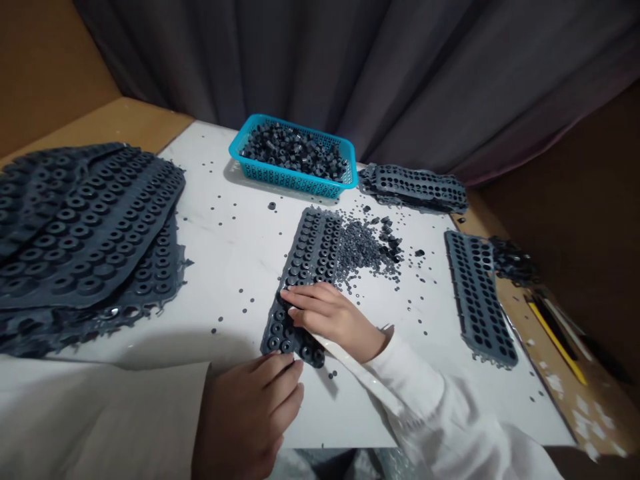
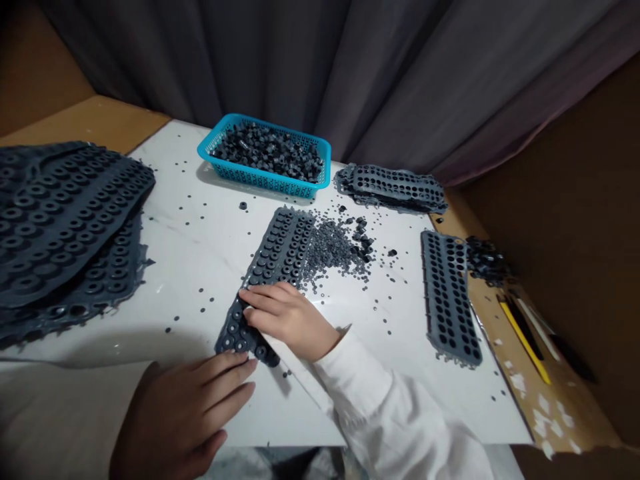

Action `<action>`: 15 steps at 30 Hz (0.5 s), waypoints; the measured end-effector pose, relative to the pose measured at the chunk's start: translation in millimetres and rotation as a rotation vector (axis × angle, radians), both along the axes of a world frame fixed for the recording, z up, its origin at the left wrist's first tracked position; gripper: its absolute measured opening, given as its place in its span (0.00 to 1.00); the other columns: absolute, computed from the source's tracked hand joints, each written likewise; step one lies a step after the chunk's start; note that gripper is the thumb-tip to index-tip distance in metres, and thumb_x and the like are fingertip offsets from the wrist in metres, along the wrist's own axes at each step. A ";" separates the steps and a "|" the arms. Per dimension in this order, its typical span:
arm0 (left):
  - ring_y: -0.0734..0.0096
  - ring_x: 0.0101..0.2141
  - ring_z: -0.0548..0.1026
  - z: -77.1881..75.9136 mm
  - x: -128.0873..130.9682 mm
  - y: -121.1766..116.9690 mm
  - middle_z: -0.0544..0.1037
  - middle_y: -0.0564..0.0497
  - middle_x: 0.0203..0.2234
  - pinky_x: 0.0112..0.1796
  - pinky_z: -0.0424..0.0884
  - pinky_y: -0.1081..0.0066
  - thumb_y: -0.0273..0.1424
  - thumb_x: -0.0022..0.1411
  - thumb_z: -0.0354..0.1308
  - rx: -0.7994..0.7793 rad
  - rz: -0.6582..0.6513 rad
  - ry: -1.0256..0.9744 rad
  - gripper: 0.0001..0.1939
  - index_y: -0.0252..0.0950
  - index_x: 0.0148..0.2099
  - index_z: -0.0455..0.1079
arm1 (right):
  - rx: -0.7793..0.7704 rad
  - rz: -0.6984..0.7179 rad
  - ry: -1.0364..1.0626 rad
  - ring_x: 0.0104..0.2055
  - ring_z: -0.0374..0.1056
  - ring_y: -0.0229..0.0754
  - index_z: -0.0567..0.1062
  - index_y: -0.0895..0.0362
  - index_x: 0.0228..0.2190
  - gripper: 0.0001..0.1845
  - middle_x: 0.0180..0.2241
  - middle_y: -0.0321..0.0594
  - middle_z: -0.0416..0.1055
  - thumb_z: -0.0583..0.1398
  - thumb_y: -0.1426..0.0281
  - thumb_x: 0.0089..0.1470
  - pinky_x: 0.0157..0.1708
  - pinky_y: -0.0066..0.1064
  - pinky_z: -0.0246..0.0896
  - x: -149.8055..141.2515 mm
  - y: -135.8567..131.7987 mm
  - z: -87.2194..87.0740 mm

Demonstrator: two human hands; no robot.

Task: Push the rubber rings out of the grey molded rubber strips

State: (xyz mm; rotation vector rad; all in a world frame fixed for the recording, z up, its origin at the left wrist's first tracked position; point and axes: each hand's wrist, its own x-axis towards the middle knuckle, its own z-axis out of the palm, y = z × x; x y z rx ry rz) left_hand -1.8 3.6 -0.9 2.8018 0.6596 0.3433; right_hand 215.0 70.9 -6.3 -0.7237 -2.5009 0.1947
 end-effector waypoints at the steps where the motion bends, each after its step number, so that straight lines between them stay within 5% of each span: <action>1: 0.60 0.52 0.65 0.0 -0.7 0.1 0.71 0.47 0.53 0.53 0.60 0.65 0.35 0.58 0.54 -0.011 -0.008 0.000 0.18 0.34 0.50 0.69 | 0.033 0.006 -0.043 0.54 0.66 0.46 0.72 0.58 0.37 0.06 0.52 0.47 0.71 0.54 0.75 0.62 0.47 0.38 0.66 -1.2 0.3 1.5; 7: 0.58 0.54 0.63 2.8 -3.8 1.5 0.69 0.46 0.55 0.48 0.64 0.63 0.27 0.51 0.50 -0.057 -0.042 0.020 0.25 0.33 0.53 0.65 | 0.144 -0.156 0.022 0.50 0.69 0.45 0.71 0.59 0.39 0.07 0.50 0.51 0.72 0.54 0.76 0.61 0.47 0.38 0.68 -2.9 2.7 3.9; 13: 0.59 0.53 0.63 -0.6 -3.6 2.7 0.70 0.46 0.53 0.51 0.60 0.65 0.32 0.54 0.54 0.010 -0.031 -0.055 0.22 0.33 0.51 0.66 | -0.022 -0.597 0.332 0.52 0.69 0.45 0.71 0.56 0.39 0.06 0.50 0.49 0.72 0.54 0.73 0.62 0.50 0.41 0.67 17.4 8.5 8.1; 15: 0.60 0.53 0.64 -1.8 -3.4 3.5 0.70 0.46 0.53 0.50 0.60 0.65 0.33 0.55 0.54 0.010 -0.034 -0.063 0.21 0.34 0.51 0.66 | -0.124 -0.625 0.433 0.52 0.69 0.46 0.71 0.55 0.38 0.05 0.50 0.48 0.72 0.55 0.72 0.61 0.51 0.43 0.67 18.2 4.9 11.2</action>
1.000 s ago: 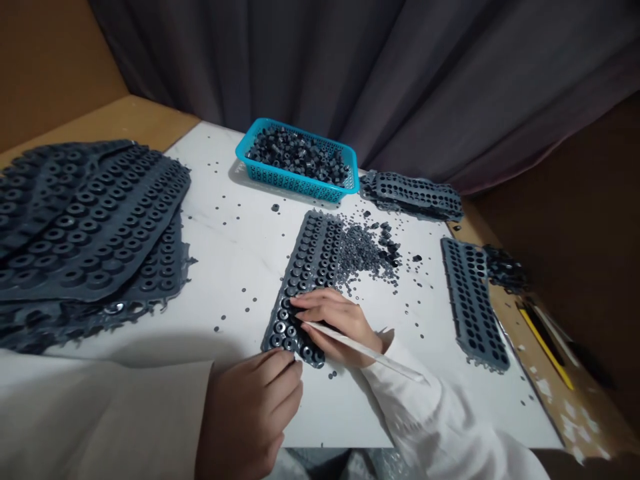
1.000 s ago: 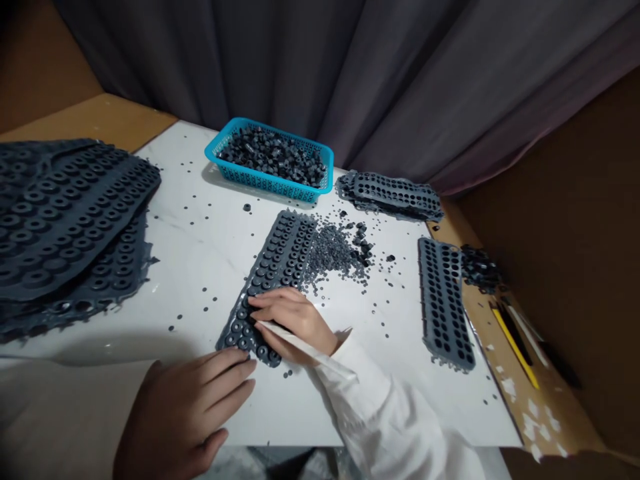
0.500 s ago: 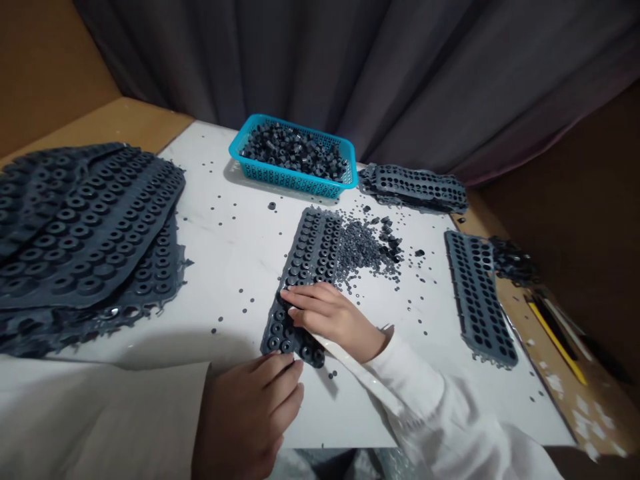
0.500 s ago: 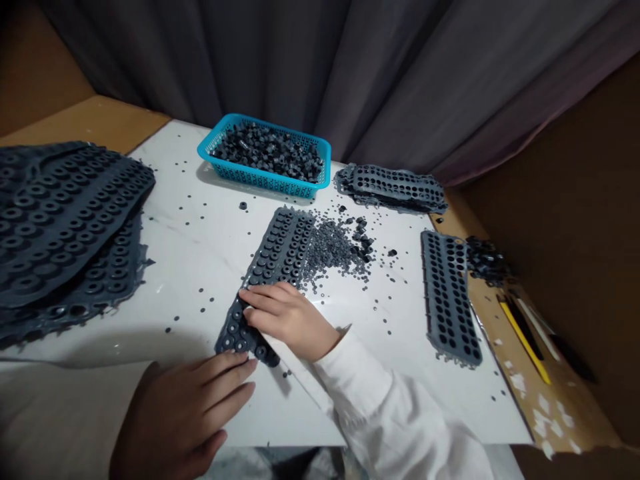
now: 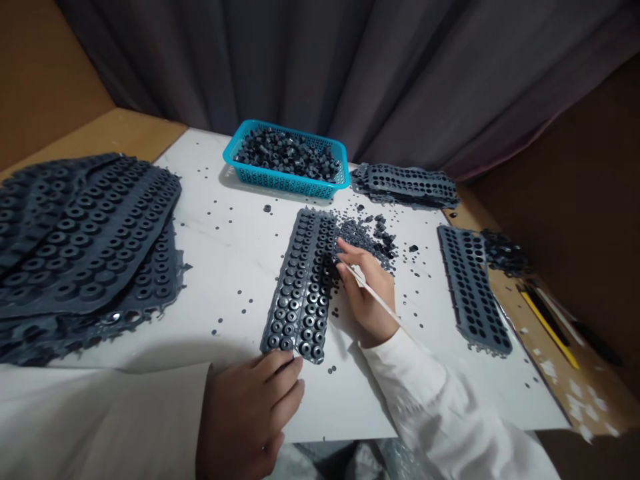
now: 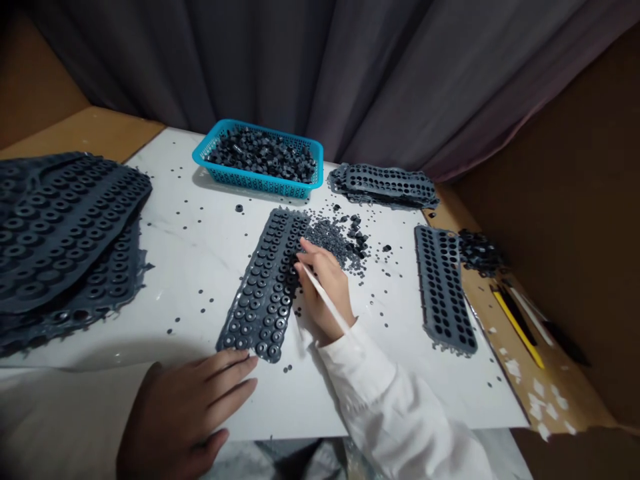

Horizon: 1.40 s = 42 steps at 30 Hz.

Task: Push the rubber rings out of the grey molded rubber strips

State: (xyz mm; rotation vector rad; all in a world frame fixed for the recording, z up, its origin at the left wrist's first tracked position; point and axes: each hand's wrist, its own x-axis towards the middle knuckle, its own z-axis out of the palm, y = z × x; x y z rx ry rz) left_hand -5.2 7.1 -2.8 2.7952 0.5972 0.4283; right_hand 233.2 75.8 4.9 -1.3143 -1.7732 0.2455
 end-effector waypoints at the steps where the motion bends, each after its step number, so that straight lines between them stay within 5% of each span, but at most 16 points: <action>1: 0.60 0.53 0.64 -0.3 0.2 0.4 0.71 0.47 0.53 0.50 0.60 0.65 0.33 0.55 0.54 -0.003 -0.001 0.000 0.21 0.34 0.51 0.66 | -0.038 0.070 0.055 0.53 0.69 0.46 0.71 0.55 0.38 0.04 0.50 0.48 0.72 0.56 0.71 0.60 0.51 0.43 0.66 -1.9 -2.6 0.8; 5: 0.60 0.51 0.65 0.9 1.3 1.4 0.71 0.48 0.52 0.48 0.62 0.66 0.35 0.55 0.56 0.004 0.010 0.005 0.21 0.35 0.50 0.67 | -0.153 0.526 0.113 0.55 0.66 0.44 0.72 0.56 0.38 0.04 0.46 0.47 0.75 0.58 0.72 0.59 0.53 0.41 0.65 -16.7 -11.1 -2.5; 7: 0.61 0.51 0.66 2.0 2.0 1.5 0.72 0.48 0.52 0.47 0.63 0.66 0.36 0.54 0.57 0.007 0.017 0.016 0.21 0.35 0.50 0.67 | -0.164 0.605 0.087 0.55 0.66 0.43 0.72 0.57 0.38 0.04 0.45 0.48 0.76 0.58 0.73 0.59 0.54 0.40 0.65 -21.9 -12.0 -5.9; 14: 0.62 0.51 0.65 2.0 2.3 0.9 0.72 0.49 0.51 0.46 0.64 0.66 0.36 0.56 0.57 -0.008 0.028 0.034 0.20 0.36 0.50 0.68 | -0.159 0.583 0.044 0.52 0.69 0.42 0.72 0.57 0.37 0.04 0.43 0.46 0.77 0.57 0.73 0.59 0.51 0.37 0.68 -20.7 -9.5 -11.5; 22: 0.55 0.55 0.63 4.4 0.7 -0.7 0.67 0.45 0.56 0.46 0.69 0.61 0.28 0.53 0.52 -0.127 -0.035 0.185 0.25 0.33 0.55 0.64 | 0.163 0.506 -0.354 0.50 0.69 0.46 0.71 0.60 0.42 0.09 0.49 0.52 0.72 0.54 0.77 0.60 0.45 0.39 0.69 -21.1 -11.7 -14.9; 28: 0.53 0.57 0.62 1.6 -3.9 0.5 0.66 0.44 0.58 0.49 0.69 0.58 0.27 0.49 0.52 -0.132 -0.064 0.168 0.30 0.33 0.57 0.61 | 0.167 0.199 -0.276 0.47 0.71 0.44 0.70 0.56 0.46 0.13 0.52 0.51 0.70 0.52 0.76 0.62 0.46 0.38 0.69 -14.3 -6.0 -10.5; 36: 0.53 0.57 0.61 1.5 -4.9 3.3 0.67 0.43 0.57 0.52 0.66 0.58 0.27 0.49 0.53 -0.115 -0.085 0.141 0.30 0.32 0.57 0.60 | 0.014 -0.210 -0.114 0.42 0.74 0.47 0.71 0.56 0.38 0.07 0.41 0.45 0.77 0.54 0.67 0.62 0.39 0.35 0.68 8.5 3.8 0.6; 39: 0.54 0.56 0.62 2.0 -4.7 4.1 0.67 0.44 0.56 0.51 0.67 0.59 0.26 0.49 0.53 -0.105 -0.094 0.142 0.30 0.32 0.57 0.60 | 0.022 -0.089 -0.084 0.35 0.72 0.43 0.72 0.56 0.36 0.07 0.35 0.43 0.77 0.55 0.68 0.61 0.35 0.33 0.67 0.5 -2.2 2.0; 42: 0.54 0.56 0.62 2.7 -3.9 4.2 0.67 0.44 0.56 0.50 0.67 0.60 0.26 0.50 0.53 -0.100 -0.087 0.157 0.29 0.32 0.57 0.60 | -0.007 0.217 -0.005 0.31 0.70 0.39 0.74 0.56 0.36 0.06 0.32 0.41 0.76 0.56 0.69 0.61 0.34 0.32 0.66 -14.9 -7.5 -1.0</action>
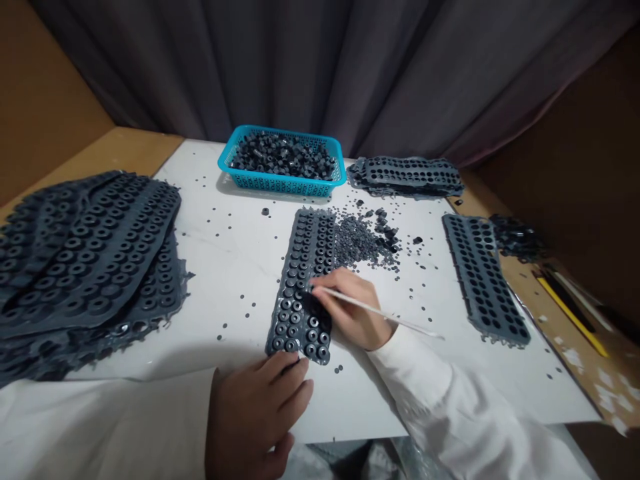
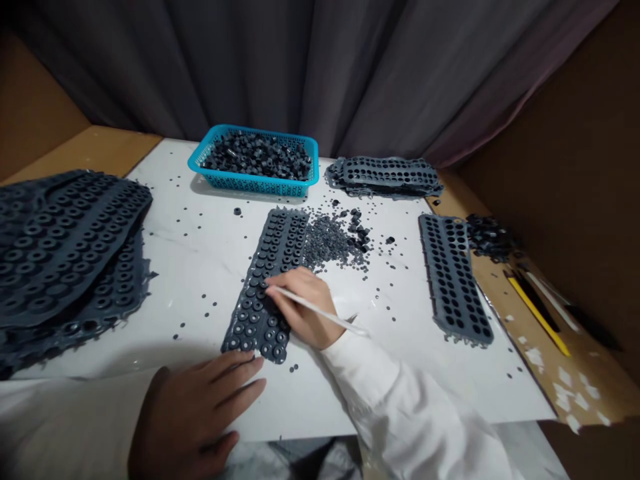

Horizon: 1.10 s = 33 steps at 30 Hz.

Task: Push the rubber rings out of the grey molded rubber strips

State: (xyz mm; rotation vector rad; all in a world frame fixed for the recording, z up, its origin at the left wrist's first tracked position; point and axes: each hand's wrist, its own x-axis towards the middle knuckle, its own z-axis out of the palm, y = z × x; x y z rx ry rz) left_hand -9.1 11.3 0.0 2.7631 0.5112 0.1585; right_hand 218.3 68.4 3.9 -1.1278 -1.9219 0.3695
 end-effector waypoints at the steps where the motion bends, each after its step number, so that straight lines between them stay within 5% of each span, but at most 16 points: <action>1: 0.54 0.56 0.63 0.3 0.4 -0.1 0.67 0.44 0.56 0.50 0.67 0.60 0.26 0.50 0.53 -0.002 0.005 0.009 0.29 0.32 0.57 0.61 | -0.014 0.090 0.012 0.31 0.69 0.39 0.74 0.57 0.36 0.06 0.31 0.41 0.76 0.57 0.69 0.60 0.34 0.32 0.65 -4.4 -0.6 -1.9; 6: 0.54 0.54 0.64 0.6 2.4 -1.2 0.68 0.44 0.56 0.48 0.68 0.60 0.28 0.52 0.53 0.003 0.004 0.044 0.27 0.33 0.57 0.61 | -0.023 0.267 0.034 0.40 0.70 0.41 0.74 0.57 0.36 0.05 0.36 0.44 0.76 0.57 0.71 0.60 0.43 0.36 0.65 -11.5 2.7 -11.3; 20: 0.55 0.54 0.64 0.3 3.9 -2.7 0.69 0.44 0.55 0.48 0.68 0.61 0.29 0.53 0.53 0.003 0.031 0.044 0.25 0.33 0.55 0.63 | -0.010 0.269 0.082 0.41 0.73 0.40 0.73 0.57 0.36 0.04 0.37 0.46 0.78 0.58 0.74 0.59 0.45 0.37 0.68 -10.0 2.2 -10.0; 27: 0.54 0.55 0.63 1.4 3.6 -2.3 0.68 0.44 0.55 0.48 0.69 0.61 0.28 0.52 0.53 -0.016 0.015 0.070 0.27 0.33 0.56 0.62 | 0.124 0.297 -0.324 0.58 0.63 0.44 0.73 0.56 0.37 0.05 0.52 0.47 0.71 0.57 0.72 0.60 0.55 0.42 0.62 -2.6 8.4 -15.2; 33: 0.54 0.55 0.64 2.1 3.3 -2.2 0.68 0.45 0.56 0.47 0.69 0.60 0.27 0.50 0.52 0.004 0.020 0.046 0.29 0.33 0.56 0.61 | 0.301 0.311 -0.578 0.51 0.70 0.44 0.72 0.58 0.36 0.08 0.50 0.48 0.72 0.53 0.76 0.62 0.51 0.38 0.67 -4.0 9.9 -4.9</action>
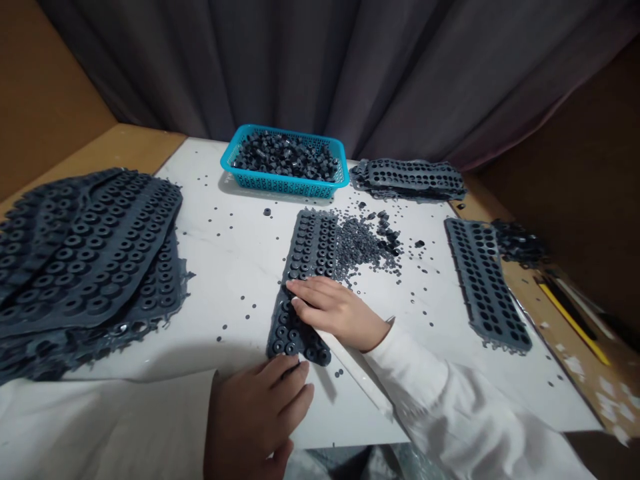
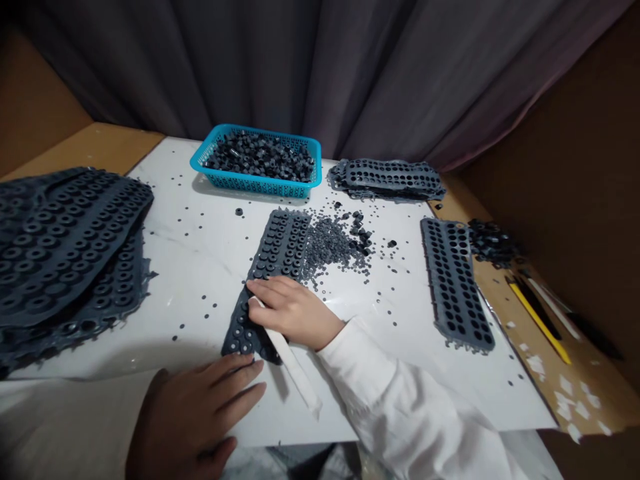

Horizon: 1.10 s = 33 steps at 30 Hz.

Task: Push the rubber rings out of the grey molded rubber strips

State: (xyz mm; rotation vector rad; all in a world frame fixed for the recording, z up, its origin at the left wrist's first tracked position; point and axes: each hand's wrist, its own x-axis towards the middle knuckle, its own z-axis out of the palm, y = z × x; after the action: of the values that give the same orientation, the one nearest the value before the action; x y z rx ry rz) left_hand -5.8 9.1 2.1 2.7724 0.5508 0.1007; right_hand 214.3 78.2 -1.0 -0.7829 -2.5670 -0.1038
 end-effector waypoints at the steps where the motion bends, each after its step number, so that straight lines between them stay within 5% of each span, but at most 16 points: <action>1: 0.54 0.55 0.64 -0.5 -0.3 -0.3 0.68 0.45 0.56 0.47 0.69 0.60 0.27 0.49 0.52 0.000 0.000 -0.001 0.29 0.33 0.57 0.61 | 0.038 -0.016 0.007 0.49 0.71 0.43 0.72 0.58 0.36 0.08 0.49 0.48 0.73 0.53 0.76 0.62 0.49 0.37 0.68 -1.1 -0.3 1.1; 5: 0.54 0.55 0.64 -1.6 -0.7 -1.1 0.68 0.46 0.56 0.46 0.70 0.61 0.27 0.49 0.53 -0.009 0.008 0.010 0.30 0.34 0.56 0.61 | 0.063 -0.124 0.092 0.46 0.72 0.43 0.72 0.58 0.37 0.09 0.50 0.52 0.72 0.52 0.76 0.62 0.47 0.39 0.69 0.9 1.9 -1.0; 14: 0.53 0.57 0.62 -3.2 -1.8 0.0 0.66 0.45 0.58 0.49 0.69 0.60 0.28 0.51 0.53 -0.045 -0.004 0.021 0.30 0.34 0.58 0.61 | -0.209 -0.520 0.629 0.52 0.70 0.46 0.71 0.56 0.38 0.06 0.47 0.49 0.74 0.55 0.70 0.61 0.50 0.41 0.67 30.8 12.5 3.2; 21: 0.53 0.55 0.64 3.5 3.6 -0.4 0.67 0.45 0.58 0.46 0.71 0.60 0.28 0.50 0.53 -0.043 0.007 0.130 0.29 0.34 0.57 0.63 | -0.554 -0.026 0.567 0.56 0.65 0.43 0.73 0.56 0.37 0.04 0.45 0.46 0.76 0.57 0.71 0.60 0.53 0.41 0.64 5.0 1.0 0.2; 33: 0.53 0.55 0.63 3.2 4.4 -0.1 0.67 0.44 0.57 0.48 0.69 0.60 0.27 0.50 0.53 -0.057 -0.006 0.125 0.29 0.33 0.57 0.64 | -0.416 -0.040 0.365 0.54 0.67 0.41 0.72 0.54 0.37 0.04 0.45 0.41 0.76 0.58 0.69 0.60 0.51 0.39 0.60 5.2 2.7 -8.2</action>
State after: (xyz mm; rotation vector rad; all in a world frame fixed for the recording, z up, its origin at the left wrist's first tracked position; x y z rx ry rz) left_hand -1.4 9.0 5.2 2.7373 0.5677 -0.0893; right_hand 219.4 81.0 -9.2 -0.9031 -2.2461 0.5283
